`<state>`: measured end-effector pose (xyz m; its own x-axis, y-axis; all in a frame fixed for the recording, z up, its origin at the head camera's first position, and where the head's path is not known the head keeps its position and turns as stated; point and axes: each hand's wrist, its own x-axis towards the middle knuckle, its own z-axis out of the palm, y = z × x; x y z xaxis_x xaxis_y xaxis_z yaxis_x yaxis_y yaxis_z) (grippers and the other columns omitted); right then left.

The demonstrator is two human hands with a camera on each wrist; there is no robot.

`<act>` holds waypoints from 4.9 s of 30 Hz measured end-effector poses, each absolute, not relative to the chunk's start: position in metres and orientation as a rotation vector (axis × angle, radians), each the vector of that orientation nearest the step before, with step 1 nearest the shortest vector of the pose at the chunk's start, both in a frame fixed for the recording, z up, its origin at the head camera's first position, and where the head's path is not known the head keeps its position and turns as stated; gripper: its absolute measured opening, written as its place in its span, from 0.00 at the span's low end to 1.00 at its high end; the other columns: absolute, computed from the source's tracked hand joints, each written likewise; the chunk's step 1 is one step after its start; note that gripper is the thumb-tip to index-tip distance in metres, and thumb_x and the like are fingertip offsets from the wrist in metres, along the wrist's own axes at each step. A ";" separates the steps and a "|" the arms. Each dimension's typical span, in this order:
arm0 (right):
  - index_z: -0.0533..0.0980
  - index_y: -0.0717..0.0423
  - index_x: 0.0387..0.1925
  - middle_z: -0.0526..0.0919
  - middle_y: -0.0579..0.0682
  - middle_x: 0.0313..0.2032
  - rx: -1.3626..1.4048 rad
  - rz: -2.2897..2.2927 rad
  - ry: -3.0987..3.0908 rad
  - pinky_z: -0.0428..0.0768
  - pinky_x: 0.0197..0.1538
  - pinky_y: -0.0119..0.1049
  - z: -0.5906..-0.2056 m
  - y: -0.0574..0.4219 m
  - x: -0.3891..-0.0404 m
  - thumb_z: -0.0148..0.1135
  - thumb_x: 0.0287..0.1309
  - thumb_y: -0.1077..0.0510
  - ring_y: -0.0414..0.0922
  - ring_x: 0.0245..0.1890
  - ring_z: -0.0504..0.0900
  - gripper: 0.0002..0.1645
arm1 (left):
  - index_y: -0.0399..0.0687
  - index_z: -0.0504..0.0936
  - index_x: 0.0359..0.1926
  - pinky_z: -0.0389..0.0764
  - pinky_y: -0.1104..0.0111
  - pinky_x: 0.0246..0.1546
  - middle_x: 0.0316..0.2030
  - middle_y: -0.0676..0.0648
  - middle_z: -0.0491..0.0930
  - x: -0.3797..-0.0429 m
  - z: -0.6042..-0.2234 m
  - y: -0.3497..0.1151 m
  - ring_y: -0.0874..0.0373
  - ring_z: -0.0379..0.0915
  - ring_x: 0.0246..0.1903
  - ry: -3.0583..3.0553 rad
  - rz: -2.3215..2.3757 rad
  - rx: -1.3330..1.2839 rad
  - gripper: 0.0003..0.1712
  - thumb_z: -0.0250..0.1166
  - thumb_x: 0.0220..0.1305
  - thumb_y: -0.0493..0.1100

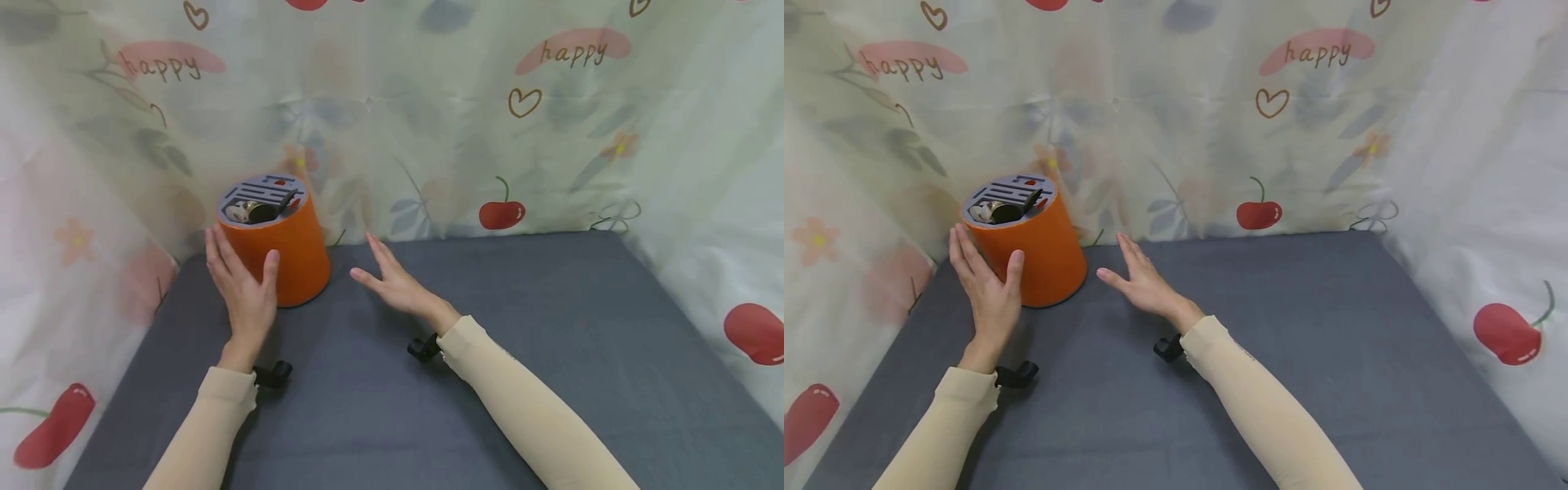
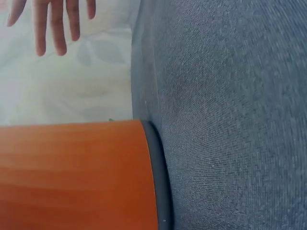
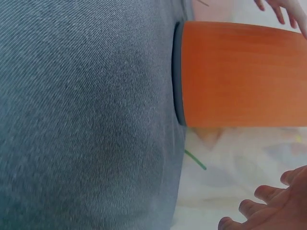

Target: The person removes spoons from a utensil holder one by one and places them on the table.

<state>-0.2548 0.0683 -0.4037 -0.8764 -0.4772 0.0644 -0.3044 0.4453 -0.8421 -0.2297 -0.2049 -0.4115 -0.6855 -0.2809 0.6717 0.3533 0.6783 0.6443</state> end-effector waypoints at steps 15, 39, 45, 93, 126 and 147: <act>0.35 0.31 0.84 0.35 0.43 0.84 -0.691 -1.493 2.463 0.50 0.79 0.59 -0.400 0.048 -0.263 0.56 0.75 0.36 0.47 0.83 0.37 0.53 | 0.62 0.36 0.85 0.38 0.56 0.80 0.82 0.56 0.38 -0.238 -0.416 -0.240 0.59 0.36 0.80 -2.114 -1.526 -0.173 0.55 0.63 0.73 0.62; 0.32 0.26 0.83 0.35 0.43 0.84 -0.634 -1.566 2.381 0.50 0.79 0.59 -0.409 0.011 -0.288 0.63 0.70 0.36 0.48 0.83 0.39 0.59 | 0.59 0.31 0.84 0.35 0.50 0.80 0.83 0.49 0.34 -0.248 -0.423 -0.275 0.51 0.34 0.82 -2.288 -1.767 -0.151 0.58 0.66 0.73 0.47; 0.32 0.26 0.83 0.36 0.39 0.83 -0.623 -1.571 2.372 0.50 0.80 0.57 -0.411 0.009 -0.293 0.66 0.68 0.36 0.46 0.83 0.41 0.62 | 0.63 0.31 0.84 0.37 0.51 0.80 0.82 0.48 0.34 -0.254 -0.427 -0.276 0.49 0.35 0.82 -2.321 -1.752 -0.185 0.60 0.68 0.71 0.48; 0.37 0.39 0.85 0.45 0.43 0.83 -0.684 -1.806 2.306 0.56 0.79 0.48 -0.427 -0.032 -0.300 0.69 0.69 0.49 0.45 0.80 0.53 0.61 | 0.58 0.34 0.85 0.45 0.41 0.78 0.83 0.45 0.38 -0.257 -0.438 -0.273 0.42 0.39 0.81 -2.401 -1.716 -0.078 0.57 0.65 0.74 0.55; 0.46 0.37 0.84 0.57 0.46 0.79 -0.544 -2.000 2.171 0.69 0.73 0.49 -0.432 -0.035 -0.301 0.71 0.68 0.54 0.52 0.72 0.65 0.56 | 0.59 0.43 0.85 0.53 0.41 0.76 0.82 0.46 0.45 -0.251 -0.434 -0.258 0.40 0.44 0.79 -2.249 -1.812 -0.044 0.54 0.69 0.72 0.50; 0.47 0.35 0.84 0.55 0.48 0.80 -0.487 -2.047 2.139 0.70 0.72 0.54 -0.413 0.033 -0.287 0.69 0.69 0.57 0.56 0.77 0.60 0.55 | 0.67 0.45 0.84 0.56 0.42 0.76 0.80 0.48 0.49 -0.251 -0.430 -0.201 0.46 0.49 0.77 -2.303 -1.770 -0.090 0.55 0.69 0.69 0.62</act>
